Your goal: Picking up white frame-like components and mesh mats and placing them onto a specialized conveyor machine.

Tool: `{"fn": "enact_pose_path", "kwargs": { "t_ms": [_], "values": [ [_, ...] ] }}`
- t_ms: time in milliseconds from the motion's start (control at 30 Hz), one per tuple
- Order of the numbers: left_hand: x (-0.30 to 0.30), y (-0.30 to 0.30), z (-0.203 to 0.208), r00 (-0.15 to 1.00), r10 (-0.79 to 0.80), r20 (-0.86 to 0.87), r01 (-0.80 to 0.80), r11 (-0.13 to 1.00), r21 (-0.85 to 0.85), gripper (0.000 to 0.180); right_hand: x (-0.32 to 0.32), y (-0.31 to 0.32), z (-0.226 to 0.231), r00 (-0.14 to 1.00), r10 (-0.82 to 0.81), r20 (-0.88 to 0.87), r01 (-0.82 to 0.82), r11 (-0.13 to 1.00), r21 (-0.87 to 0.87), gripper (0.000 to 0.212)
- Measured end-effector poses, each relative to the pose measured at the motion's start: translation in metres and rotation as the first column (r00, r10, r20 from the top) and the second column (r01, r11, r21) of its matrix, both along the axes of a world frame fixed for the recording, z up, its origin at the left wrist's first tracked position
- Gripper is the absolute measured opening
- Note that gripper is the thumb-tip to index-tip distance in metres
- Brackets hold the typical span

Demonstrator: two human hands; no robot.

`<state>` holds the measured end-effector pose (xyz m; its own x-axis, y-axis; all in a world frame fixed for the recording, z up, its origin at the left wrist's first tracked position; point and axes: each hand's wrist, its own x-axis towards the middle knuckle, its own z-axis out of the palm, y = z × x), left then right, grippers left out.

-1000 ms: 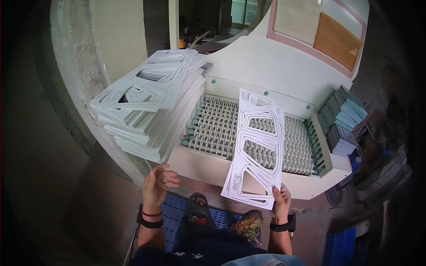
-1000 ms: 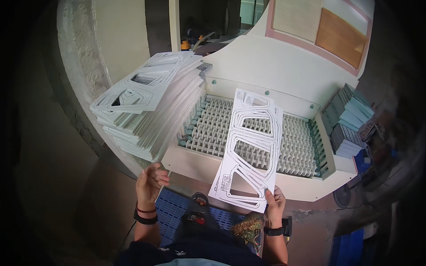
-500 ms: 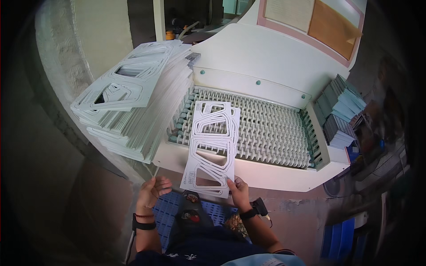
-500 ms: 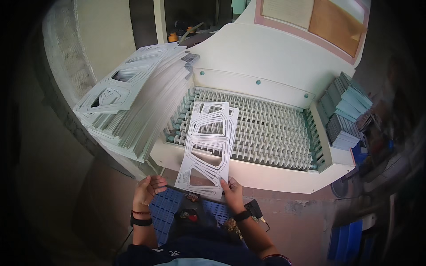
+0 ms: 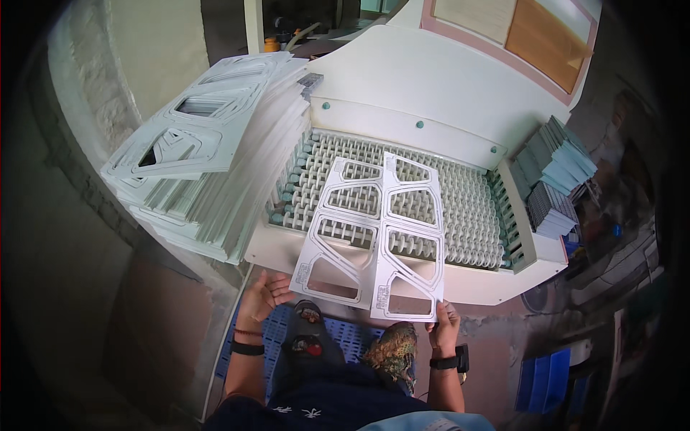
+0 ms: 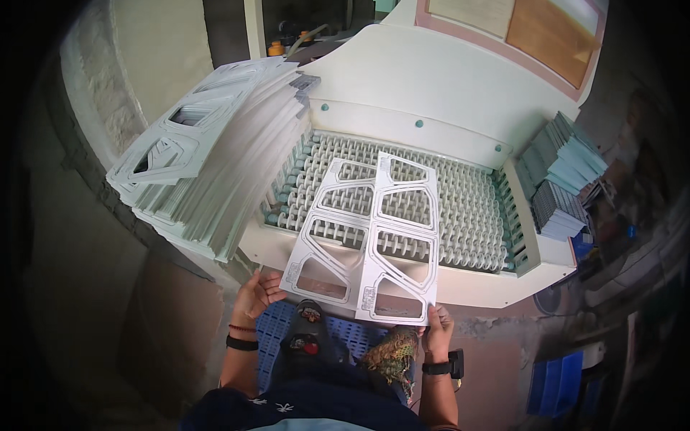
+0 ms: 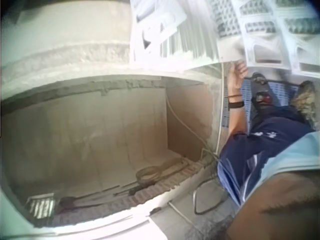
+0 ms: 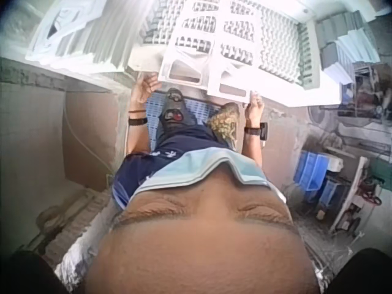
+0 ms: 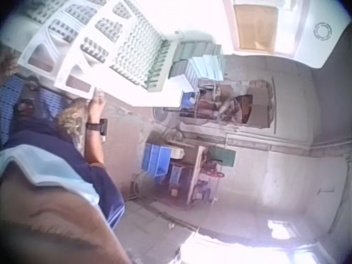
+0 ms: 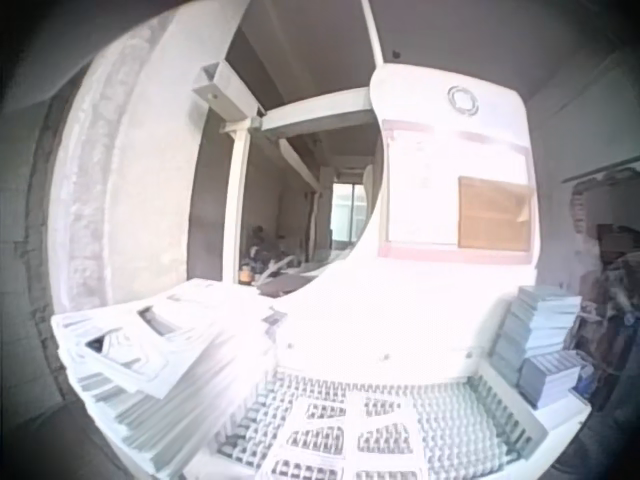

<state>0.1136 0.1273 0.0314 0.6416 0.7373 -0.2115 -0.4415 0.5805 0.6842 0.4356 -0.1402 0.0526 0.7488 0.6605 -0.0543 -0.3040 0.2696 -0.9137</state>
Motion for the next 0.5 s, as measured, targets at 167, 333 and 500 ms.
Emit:
{"fn": "enact_pose_path", "kwargs": {
  "t_ms": [167,333,500],
  "values": [
    [0.038,-0.009,0.011,0.972,-0.207,0.113,0.208,0.978,-0.001,0.052,0.027,-0.012,-0.004,0.994,-0.108,0.033,0.110,0.992,-0.063,0.019],
    [0.053,-0.009,0.019,0.988,-0.118,-0.100,0.132,0.981,0.145,0.038,0.033,0.001,0.005,0.990,-0.083,0.115,0.102,0.980,-0.168,0.019],
    [0.046,-0.007,0.025,0.985,-0.007,-0.171,0.032,0.989,0.141,0.032,0.031,0.015,0.002,0.993,-0.083,0.090,0.094,0.987,-0.127,0.019]
  ]
}}
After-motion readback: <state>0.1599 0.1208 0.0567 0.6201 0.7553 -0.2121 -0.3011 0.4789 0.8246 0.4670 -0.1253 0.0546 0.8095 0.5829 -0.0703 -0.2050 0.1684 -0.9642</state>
